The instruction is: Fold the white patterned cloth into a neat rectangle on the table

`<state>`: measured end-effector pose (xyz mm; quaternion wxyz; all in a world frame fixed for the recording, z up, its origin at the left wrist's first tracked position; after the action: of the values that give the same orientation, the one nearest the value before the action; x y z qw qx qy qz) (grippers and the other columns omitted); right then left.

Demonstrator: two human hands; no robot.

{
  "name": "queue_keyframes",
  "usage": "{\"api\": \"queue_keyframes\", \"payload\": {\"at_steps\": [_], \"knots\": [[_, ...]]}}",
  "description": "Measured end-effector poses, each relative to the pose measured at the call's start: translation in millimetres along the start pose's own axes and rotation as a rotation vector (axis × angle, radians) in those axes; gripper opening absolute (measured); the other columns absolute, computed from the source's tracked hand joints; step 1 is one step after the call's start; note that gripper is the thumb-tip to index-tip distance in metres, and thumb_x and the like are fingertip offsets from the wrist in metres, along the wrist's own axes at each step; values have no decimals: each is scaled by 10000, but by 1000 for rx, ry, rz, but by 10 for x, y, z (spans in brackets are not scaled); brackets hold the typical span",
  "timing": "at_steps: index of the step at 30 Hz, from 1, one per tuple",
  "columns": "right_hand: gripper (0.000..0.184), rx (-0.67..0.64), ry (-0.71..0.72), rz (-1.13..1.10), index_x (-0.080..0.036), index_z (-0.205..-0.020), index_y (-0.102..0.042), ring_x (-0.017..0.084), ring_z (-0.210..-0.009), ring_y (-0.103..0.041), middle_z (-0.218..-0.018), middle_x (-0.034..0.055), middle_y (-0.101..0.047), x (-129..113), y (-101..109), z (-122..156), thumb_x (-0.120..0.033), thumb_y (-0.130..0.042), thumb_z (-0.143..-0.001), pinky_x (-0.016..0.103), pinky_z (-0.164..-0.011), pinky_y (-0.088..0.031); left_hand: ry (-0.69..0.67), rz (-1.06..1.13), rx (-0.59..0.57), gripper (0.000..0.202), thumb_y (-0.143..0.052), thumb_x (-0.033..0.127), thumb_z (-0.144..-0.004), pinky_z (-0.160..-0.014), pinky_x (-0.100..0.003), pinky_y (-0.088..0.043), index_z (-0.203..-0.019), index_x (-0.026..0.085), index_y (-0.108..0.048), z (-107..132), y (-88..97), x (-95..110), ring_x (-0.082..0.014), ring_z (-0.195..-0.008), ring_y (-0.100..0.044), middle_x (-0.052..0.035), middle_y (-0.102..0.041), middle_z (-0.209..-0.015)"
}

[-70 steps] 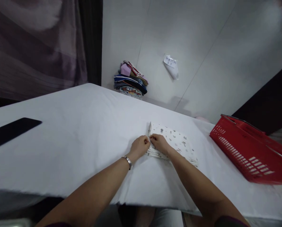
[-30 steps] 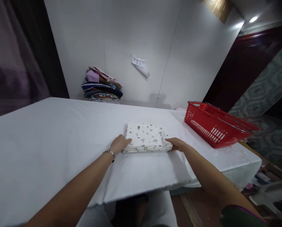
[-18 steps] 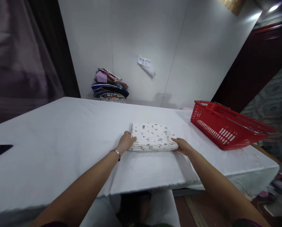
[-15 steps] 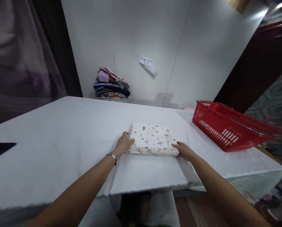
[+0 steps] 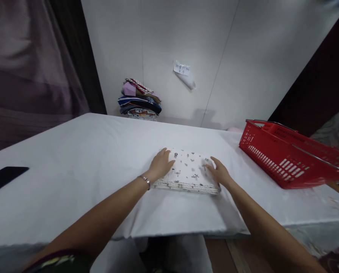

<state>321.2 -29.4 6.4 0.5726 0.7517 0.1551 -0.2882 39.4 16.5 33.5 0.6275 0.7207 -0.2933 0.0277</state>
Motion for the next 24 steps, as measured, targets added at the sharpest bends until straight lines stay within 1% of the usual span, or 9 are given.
{"api": "queue_keyframes", "payload": {"at_steps": [2,3,5,8,11,16,19,22,24], "knots": [[565,-27,164,114,-169,-1329,-418,234,-1327,-281,-1429,109,-349,-298,-178,-105,-423,-487,-830,377,-1077,-241,-102,-29,-8,494,-425,399,-856,-1084,-379,-169,-1296,177,-396,-173,-115,125,-252,-1351,-213,-109,-264,-1473],[575,-50,218,182,-158,-1346,-395,237,-1357,-208,-1455,111,-302,-413,-279,-147,-427,-468,-843,393,-1090,-201,-107,-52,-26,509,-417,412,-857,-1097,-401,-122,-1311,183,-386,-251,-190,112,-255,-1365,-173,-99,-235,-1488],[594,-118,257,321,-152,-1378,-342,250,-1380,-116,-1482,113,-239,-517,-481,-224,-433,-434,-864,446,-1094,-136,-31,-84,-94,571,-400,471,-848,-1098,-448,-81,-1343,190,-360,-367,-353,-53,-278,-1373,-137,-90,-196,-1502],[598,-224,210,451,-153,-1398,-302,276,-1377,-113,-1487,113,-226,-414,-709,-305,-461,-366,-890,495,-1080,-97,95,-58,-165,658,-329,579,-833,-1074,-493,-130,-1386,224,-310,-411,-531,-368,-320,-1359,-166,-64,-157,-1514],[602,-241,192,493,-155,-1403,-290,278,-1374,-122,-1494,103,-209,-273,-805,-326,-486,-320,-901,493,-1079,-90,99,-27,-151,673,-305,612,-825,-1063,-491,-161,-1394,252,-301,-388,-584,-487,-329,-1349,-187,-36,-137,-1520],[596,-219,202,480,-146,-1398,-304,274,-1376,-118,-1491,111,-215,-261,-818,-307,-467,-348,-898,493,-1083,-80,79,-14,-105,648,-324,601,-825,-1051,-470,-192,-1375,257,-334,-363,-559,-455,-324,-1328,-239,-38,-173,-1512],[564,-249,177,364,-168,-1365,-372,268,-1372,-151,-1475,104,-264,-272,-749,-363,-448,-405,-877,492,-1085,-100,76,-27,-108,646,-317,596,-828,-1047,-465,-204,-1380,260,-323,-362,-553,-444,-319,-1328,-240,-31,-163,-1515],[545,-177,62,119,-159,-1341,-410,231,-1324,-295,-1432,106,-354,-148,-514,-496,-428,-422,-867,401,-1078,-215,78,-48,-119,642,-310,590,-832,-1045,-471,-212,-1385,263,-308,-361,-565,-463,-309,-1329,-245,-19,-161,-1515],[574,-70,-102,-20,-119,-1344,-402,224,-1251,-409,-1376,129,-432,63,-316,-554,-410,-448,-852,341,-1032,-307,83,-42,-98,636,-312,582,-837,-1046,-463,-221,-1382,255,-309,-356,-550,-478,-296,-1331,-250,-26,-155,-1516]]}}
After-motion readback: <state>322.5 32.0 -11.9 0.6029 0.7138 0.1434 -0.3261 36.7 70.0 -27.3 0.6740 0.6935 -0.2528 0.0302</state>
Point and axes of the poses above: each hand's wrist, its own z-axis away from the middle knuckle, its own y-axis out of the back of the hand, x = y × z, the point moved 8 cm from there along -z, towards the middle knuckle
